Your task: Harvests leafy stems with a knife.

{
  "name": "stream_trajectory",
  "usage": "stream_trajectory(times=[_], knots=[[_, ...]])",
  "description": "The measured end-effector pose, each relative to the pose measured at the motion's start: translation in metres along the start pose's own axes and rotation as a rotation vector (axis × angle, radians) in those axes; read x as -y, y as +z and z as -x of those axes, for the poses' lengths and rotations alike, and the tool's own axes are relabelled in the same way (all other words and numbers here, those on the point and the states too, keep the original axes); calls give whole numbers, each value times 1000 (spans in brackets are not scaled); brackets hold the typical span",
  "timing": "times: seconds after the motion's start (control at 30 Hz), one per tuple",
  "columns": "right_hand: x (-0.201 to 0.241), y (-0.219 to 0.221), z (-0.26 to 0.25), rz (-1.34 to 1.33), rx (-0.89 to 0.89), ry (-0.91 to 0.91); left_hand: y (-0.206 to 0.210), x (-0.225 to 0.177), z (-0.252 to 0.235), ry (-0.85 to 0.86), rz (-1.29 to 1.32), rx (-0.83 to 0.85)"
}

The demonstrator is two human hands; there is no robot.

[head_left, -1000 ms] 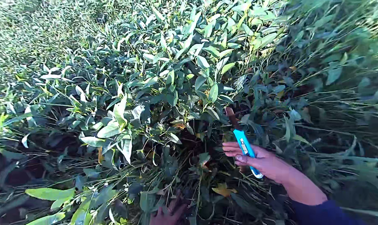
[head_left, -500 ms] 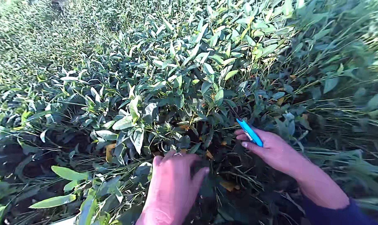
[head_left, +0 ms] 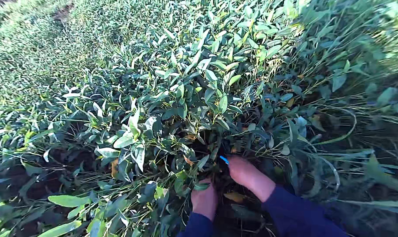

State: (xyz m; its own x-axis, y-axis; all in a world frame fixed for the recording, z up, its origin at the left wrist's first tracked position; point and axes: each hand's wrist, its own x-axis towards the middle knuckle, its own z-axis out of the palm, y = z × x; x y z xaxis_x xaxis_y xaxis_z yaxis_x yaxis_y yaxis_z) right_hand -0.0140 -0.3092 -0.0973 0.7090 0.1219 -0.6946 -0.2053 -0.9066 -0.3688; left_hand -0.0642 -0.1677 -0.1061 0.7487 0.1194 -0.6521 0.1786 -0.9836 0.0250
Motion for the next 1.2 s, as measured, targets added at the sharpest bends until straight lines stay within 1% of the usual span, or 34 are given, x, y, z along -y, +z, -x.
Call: stream_trajectory(times=[0.07, 0.13, 0.17, 0.2, 0.23, 0.3, 0.33, 0.37, 0.43, 0.47, 0.53, 0.6, 0.63, 0.7, 0.77, 0.8, 0.87, 0.93, 1.0, 1.03, 1.1, 1.2], knots=[[7, 4, -12, -3, 18, 47, -12, 0, 1, -4, -5, 6], [6, 7, -18, -11, 25, 107, -25, 9, -3, 40, 44, 41], [1, 7, -19, -21, 21, 124, -32, 19, -6, 88, 112, 57], [-6, 7, -19, -41, 7, 113, -38, 35, -9, 146, 246, 54], [-16, 4, -17, -77, -25, 66, -47, 53, -12, 219, 390, 48], [-34, -1, -4, -244, -84, -87, -74, 89, -4, 307, 640, 41], [-42, -3, 8, -371, -73, -161, -90, 107, 6, 345, 735, 29], [-49, -1, 19, -513, -36, -214, -104, 122, 19, 393, 806, 1], [-62, 10, 40, -745, 48, -232, -127, 140, 45, 500, 859, -83], [-71, 22, 45, -799, 67, -203, -134, 140, 56, 549, 858, -123], [-95, 50, 47, -828, 48, -115, -137, 119, 77, 622, 814, -158], [-124, 83, 44, -864, 2, -61, -116, 83, 86, 627, 700, -114], [-138, 97, 43, -893, -15, -61, -98, 64, 84, 584, 609, -65], [-154, 111, 44, -951, -30, -89, -57, 32, 73, 411, 406, 59], [-155, 107, 49, -975, -17, -137, -18, 21, 59, 199, 226, 80], [-151, 101, 53, -963, -8, -160, -2, 26, 53, 116, 181, 51], [-138, 82, 62, -828, 20, -177, 20, 52, 41, 22, 209, -24], [-119, 63, 74, -518, 62, -125, 32, 84, 31, 18, 344, -56], [-95, 48, 85, -180, 103, -10, 37, 107, 22, 68, 486, -53], [-85, 45, 89, -69, 120, 42, 37, 110, 19, 94, 535, -49], [-71, 43, 91, 29, 147, 95, 34, 101, 21, 118, 570, -36], [-63, 41, 89, 26, 197, 44, 30, 76, 31, 90, 456, 79]])
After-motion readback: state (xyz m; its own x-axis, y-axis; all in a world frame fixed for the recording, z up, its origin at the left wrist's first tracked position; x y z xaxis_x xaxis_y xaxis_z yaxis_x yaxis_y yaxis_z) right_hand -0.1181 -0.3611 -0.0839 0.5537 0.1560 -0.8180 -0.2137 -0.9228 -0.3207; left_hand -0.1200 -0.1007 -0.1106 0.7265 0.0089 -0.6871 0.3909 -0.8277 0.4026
